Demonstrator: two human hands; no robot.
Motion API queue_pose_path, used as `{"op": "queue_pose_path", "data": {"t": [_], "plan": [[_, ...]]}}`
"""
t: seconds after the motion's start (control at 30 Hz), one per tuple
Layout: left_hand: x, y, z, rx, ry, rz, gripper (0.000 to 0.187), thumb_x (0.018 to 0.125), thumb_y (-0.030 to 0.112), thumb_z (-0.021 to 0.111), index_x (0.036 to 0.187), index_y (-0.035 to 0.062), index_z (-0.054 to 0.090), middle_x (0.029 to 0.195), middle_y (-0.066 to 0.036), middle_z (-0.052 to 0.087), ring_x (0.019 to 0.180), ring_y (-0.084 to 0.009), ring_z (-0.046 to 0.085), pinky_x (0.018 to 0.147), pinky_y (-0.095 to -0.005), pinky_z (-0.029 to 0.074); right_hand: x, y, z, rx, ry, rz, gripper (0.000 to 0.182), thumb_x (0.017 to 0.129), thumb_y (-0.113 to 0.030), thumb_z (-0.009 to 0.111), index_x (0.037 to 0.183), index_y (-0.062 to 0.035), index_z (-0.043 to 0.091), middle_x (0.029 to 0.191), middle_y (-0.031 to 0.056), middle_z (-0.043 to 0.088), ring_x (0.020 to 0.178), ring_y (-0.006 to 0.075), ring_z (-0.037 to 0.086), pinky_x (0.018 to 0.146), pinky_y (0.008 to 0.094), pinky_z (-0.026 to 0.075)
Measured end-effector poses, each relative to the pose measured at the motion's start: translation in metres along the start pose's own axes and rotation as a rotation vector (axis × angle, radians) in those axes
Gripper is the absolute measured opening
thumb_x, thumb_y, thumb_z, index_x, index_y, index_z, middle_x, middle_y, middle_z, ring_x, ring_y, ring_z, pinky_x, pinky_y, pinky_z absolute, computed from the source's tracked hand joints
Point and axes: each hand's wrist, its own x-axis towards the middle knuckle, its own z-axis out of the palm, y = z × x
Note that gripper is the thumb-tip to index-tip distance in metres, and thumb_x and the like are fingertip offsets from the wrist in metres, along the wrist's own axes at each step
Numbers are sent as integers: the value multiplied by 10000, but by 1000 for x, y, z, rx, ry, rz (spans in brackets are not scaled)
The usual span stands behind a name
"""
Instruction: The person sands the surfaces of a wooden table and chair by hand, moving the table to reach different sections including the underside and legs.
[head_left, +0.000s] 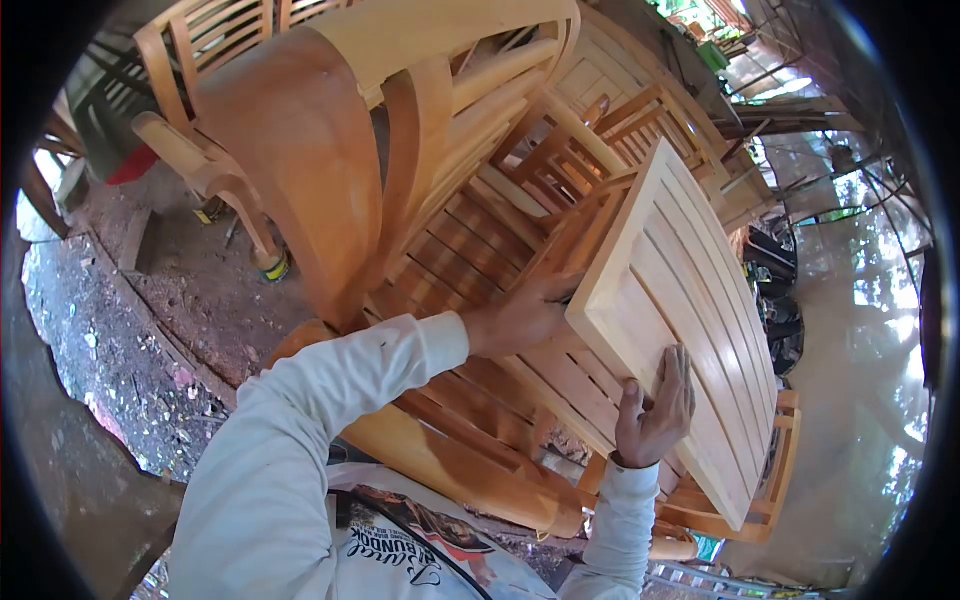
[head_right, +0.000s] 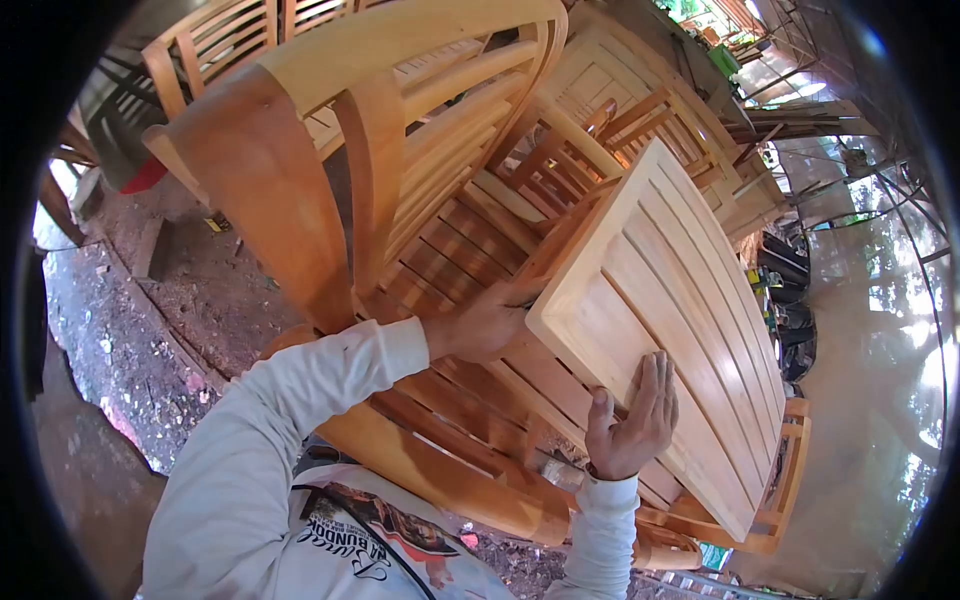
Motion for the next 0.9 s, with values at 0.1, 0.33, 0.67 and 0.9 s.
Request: {"op": "queue_pose_path", "data": {"t": [0.1, 0.33, 0.67, 0.9], "plan": [[-26, -9, 2, 139, 10, 25, 433, 1088, 73, 512, 1519, 42, 515, 1430, -50, 605, 1306, -120, 522, 1117, -287, 417, -1, 2, -3, 20, 3, -4, 702, 998, -531, 565, 1337, 83, 602, 1350, 303, 637, 1310, 492, 571, 1122, 546, 409], [-12, -8, 17, -30, 132, -93, 424, 1065, 43, 506, 1487, 23, 540, 1310, -29, 658, 1221, -121, 561, 1061, -283, 436, -1, 7, -5, 15, 49, -5, 674, 970, -509, 611, 1316, 70, 615, 1341, 308, 640, 1304, 486, 579, 1113, 552, 412], [-22, -26, 6, 128, 96, -73, 395, 1045, 71, 548, 1435, 13, 572, 1210, -36, 665, 1075, -108, 559, 986, -278, 457, -2, 0, -6, 17, 82, 29, 620, 882, -409, 693, 1286, 58, 636, 1330, 294, 655, 1297, 462, 594, 1112, 534, 419], [-34, 0, 9, 215, 9, -52, 416, 1062, 14, 518, 1478, 4, 520, 1234, -46, 655, 1115, -126, 575, 985, -261, 462, 0, -2, -7, 5, 104, 31, 633, 893, -454, 680, 1282, 43, 645, 1315, 276, 669, 1277, 446, 616, 1109, 520, 427]]}}
